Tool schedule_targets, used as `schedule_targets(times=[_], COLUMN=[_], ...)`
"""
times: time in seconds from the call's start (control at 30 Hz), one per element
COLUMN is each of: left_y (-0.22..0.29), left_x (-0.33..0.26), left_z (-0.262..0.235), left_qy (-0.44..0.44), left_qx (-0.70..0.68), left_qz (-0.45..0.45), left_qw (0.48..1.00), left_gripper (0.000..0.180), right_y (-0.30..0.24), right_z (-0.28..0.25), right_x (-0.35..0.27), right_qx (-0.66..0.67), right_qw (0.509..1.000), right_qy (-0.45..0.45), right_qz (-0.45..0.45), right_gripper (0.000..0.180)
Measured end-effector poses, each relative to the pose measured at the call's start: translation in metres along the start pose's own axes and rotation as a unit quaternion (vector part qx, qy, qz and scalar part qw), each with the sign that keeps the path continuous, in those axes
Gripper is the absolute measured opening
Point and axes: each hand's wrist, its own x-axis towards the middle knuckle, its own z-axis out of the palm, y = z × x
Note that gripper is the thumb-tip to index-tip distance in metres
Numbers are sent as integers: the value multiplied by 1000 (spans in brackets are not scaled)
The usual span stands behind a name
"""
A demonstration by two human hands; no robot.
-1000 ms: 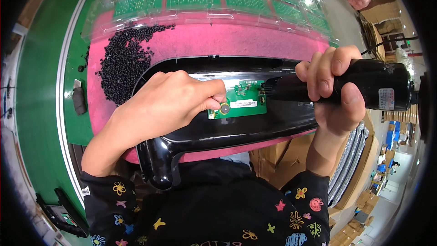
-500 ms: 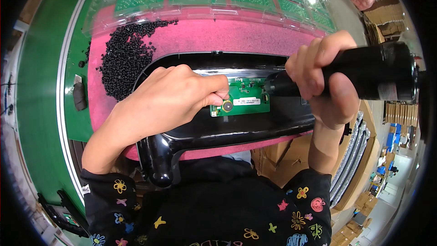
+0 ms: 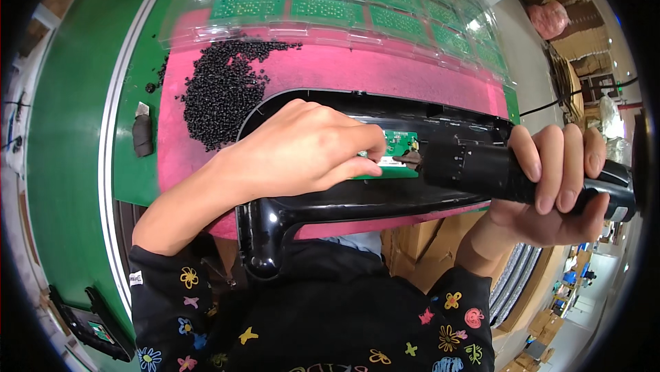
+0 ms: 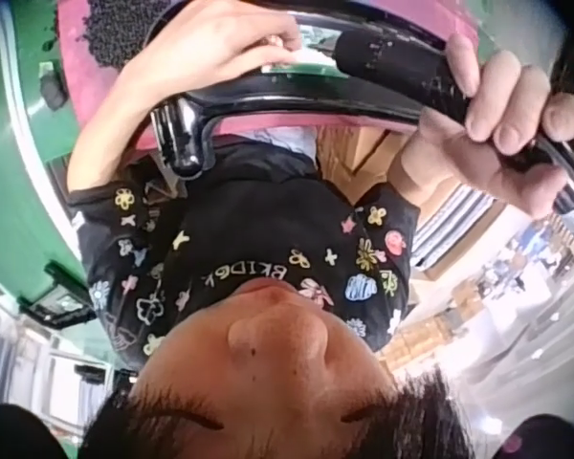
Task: Assemble electronic components by installing circuit boards into plastic housings and securing them.
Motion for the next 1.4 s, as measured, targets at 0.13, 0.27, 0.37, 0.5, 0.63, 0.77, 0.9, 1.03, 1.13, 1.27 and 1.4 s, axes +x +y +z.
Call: schedule_targets(times=[0.13, 0.27, 0.37, 0.5, 0.63, 0.77, 0.9, 1.03, 1.13, 1.27, 1.4], left_y=[0, -4, -3, -5, -3, -2, -4, -1, -3, -8, -5], left_x=[-1, -2, -2, 1, 1, 5, 4, 6, 6, 3, 6], left_z=[3, 0, 0, 2, -1, -1, 3, -5, -2, -10, -5], left_qy=[129, 124, 135, 161, 165, 151, 113, 92, 135, 229, 221], left_qx=[-29, -16, -21, 26, 12, -59, -110, -181, -52, -1, 12], left_qz=[97, 89, 72, 93, 96, 74, 108, 69, 78, 10, -38], left_qw=[986, 988, 988, 982, 982, 984, 982, 977, 986, 973, 975], left_gripper=[17, 17, 18, 18, 19, 20, 20, 13, 10, 10, 2], right_y=[8, 13, 14, 13, 12, 15, 22, 24, 19, 24, 40], right_z=[9, 9, 12, 14, 11, 8, 8, 5, 6, 0, 0], right_x=[1, 3, 5, 5, 5, 7, 5, 2, 3, 1, -3], right_qx=[4, -8, -13, -43, -44, 4, 49, 35, -47, -180, -213], right_qw=[1000, 1000, 1000, 999, 999, 999, 998, 998, 997, 979, 976], right_qy=[-5, -3, -3, -7, -17, -33, -42, -46, -46, -61, -8], right_qz=[2, -2, -6, -7, -13, -8, -4, 0, 33, 67, 41], right_gripper=[22, 22, 23, 25, 25, 26, 25, 26, 27, 30, 31])
